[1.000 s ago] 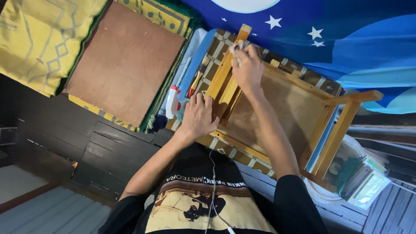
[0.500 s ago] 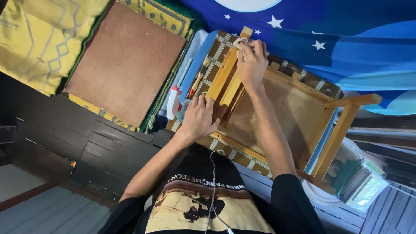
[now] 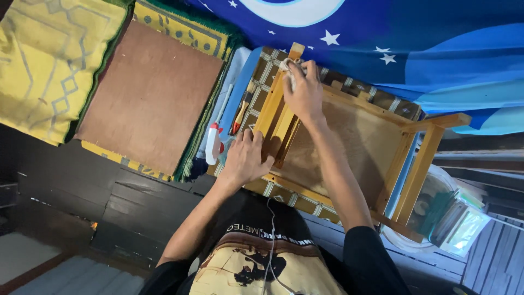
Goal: Clean a small wooden bench using a cloth and spray cleaner.
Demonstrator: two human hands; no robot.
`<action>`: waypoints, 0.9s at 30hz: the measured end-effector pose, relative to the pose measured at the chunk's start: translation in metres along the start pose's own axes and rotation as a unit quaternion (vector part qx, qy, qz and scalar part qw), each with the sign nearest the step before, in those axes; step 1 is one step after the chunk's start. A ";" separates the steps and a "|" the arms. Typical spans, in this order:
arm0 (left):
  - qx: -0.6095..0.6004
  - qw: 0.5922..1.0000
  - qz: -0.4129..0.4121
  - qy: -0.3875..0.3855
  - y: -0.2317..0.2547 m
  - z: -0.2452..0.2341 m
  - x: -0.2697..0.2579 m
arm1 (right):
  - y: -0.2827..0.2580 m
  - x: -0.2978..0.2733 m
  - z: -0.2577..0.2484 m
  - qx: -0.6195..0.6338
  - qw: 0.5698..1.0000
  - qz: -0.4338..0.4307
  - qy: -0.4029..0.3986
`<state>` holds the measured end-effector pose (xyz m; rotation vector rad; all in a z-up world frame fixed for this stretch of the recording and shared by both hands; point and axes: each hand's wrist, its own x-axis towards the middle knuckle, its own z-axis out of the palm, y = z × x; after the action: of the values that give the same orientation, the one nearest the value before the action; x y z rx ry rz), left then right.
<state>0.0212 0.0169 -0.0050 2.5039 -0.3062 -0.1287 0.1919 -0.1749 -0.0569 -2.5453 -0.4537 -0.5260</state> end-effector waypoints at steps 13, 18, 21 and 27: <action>-0.036 0.997 0.032 -0.052 -0.007 0.000 0.003 | -0.010 -0.016 0.000 -0.030 0.990 -0.039 -0.131; -0.022 0.998 0.046 -0.041 -0.004 -0.005 0.000 | -0.025 -0.014 -0.012 -0.077 0.991 -0.110 -0.025; -0.034 0.997 0.044 -0.059 -0.002 -0.006 -0.001 | -0.035 -0.034 -0.017 -0.072 0.988 -0.100 -0.091; -0.040 0.997 0.054 -0.024 0.001 -0.007 -0.004 | -0.057 -0.059 -0.031 0.019 0.966 -0.080 -0.246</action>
<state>0.0180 0.0214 0.0015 2.4016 -0.4475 -0.1536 0.1088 -0.1567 -0.0353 -2.6026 -0.8382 0.0736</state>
